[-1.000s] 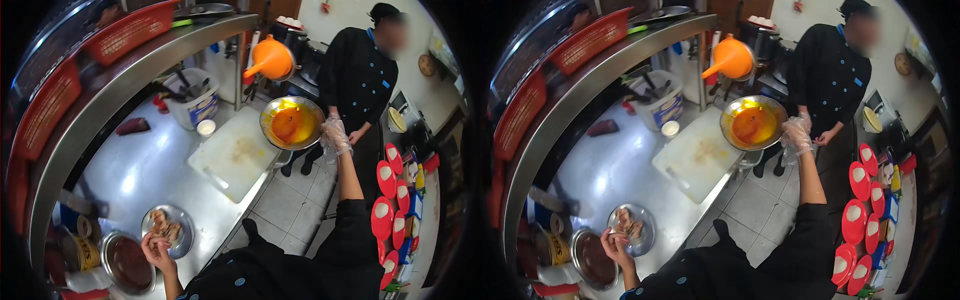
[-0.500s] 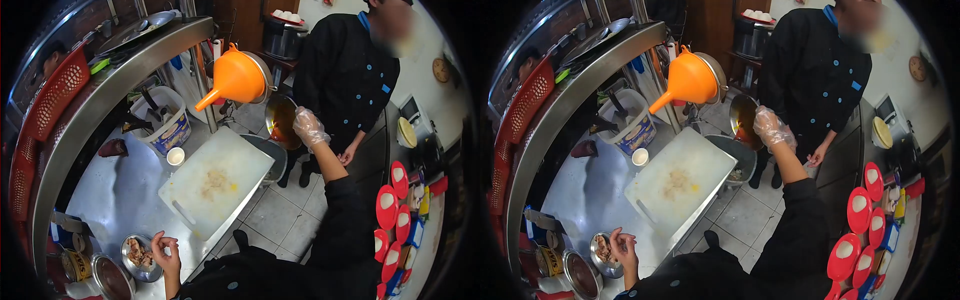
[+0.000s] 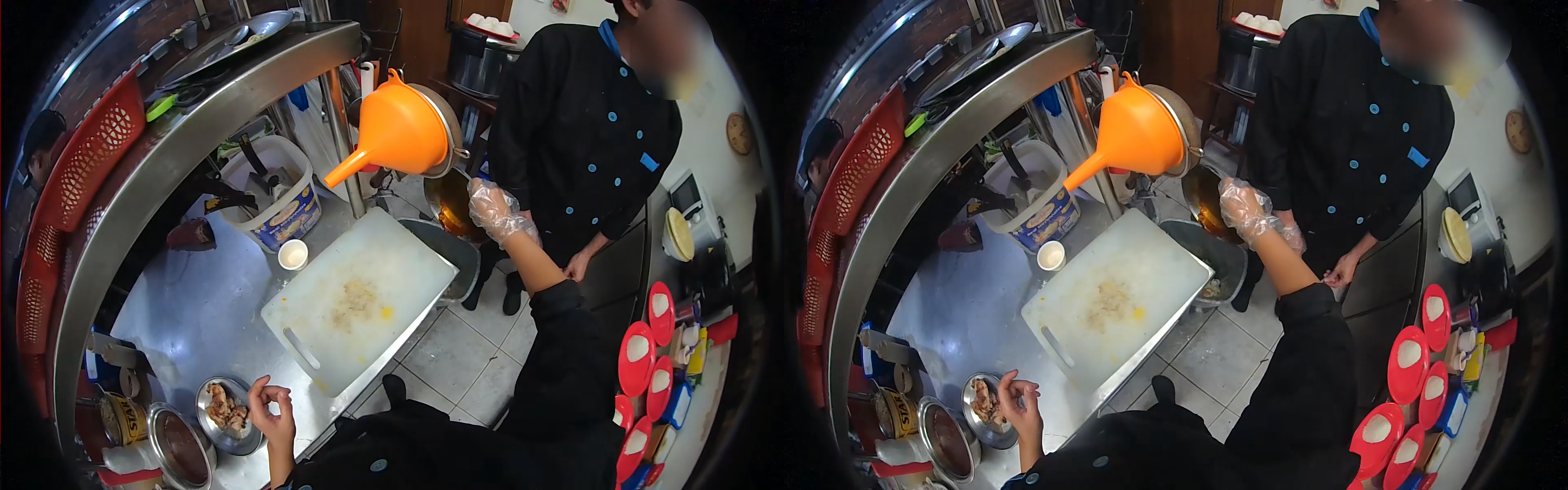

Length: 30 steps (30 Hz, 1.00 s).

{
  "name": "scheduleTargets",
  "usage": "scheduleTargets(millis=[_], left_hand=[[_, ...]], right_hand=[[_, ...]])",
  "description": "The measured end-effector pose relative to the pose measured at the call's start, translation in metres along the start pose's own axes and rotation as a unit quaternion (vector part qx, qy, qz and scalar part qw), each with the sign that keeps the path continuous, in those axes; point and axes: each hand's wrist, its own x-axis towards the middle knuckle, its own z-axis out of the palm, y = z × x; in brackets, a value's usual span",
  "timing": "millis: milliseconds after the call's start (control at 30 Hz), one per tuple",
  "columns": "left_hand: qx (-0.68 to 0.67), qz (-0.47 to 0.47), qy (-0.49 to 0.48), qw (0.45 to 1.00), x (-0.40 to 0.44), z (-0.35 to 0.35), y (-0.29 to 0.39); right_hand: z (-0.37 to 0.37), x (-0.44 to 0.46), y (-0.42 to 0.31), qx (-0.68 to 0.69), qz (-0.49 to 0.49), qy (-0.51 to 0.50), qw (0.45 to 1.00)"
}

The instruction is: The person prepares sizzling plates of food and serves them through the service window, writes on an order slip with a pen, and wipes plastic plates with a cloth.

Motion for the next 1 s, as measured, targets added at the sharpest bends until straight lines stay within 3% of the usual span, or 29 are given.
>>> scheduleTargets(millis=[167, 1000], left_hand=[[0.012, 0.009, 0.006, 1.000, 0.001, 0.000, 0.001], [0.010, 0.010, 0.003, 1.000, -0.002, 0.007, 0.004]], right_hand=[[0.007, 0.000, 0.003, -0.001, 0.001, -0.027, 1.000], [-0.016, 0.002, 0.008, 0.027, -0.013, 0.042, 0.999]])
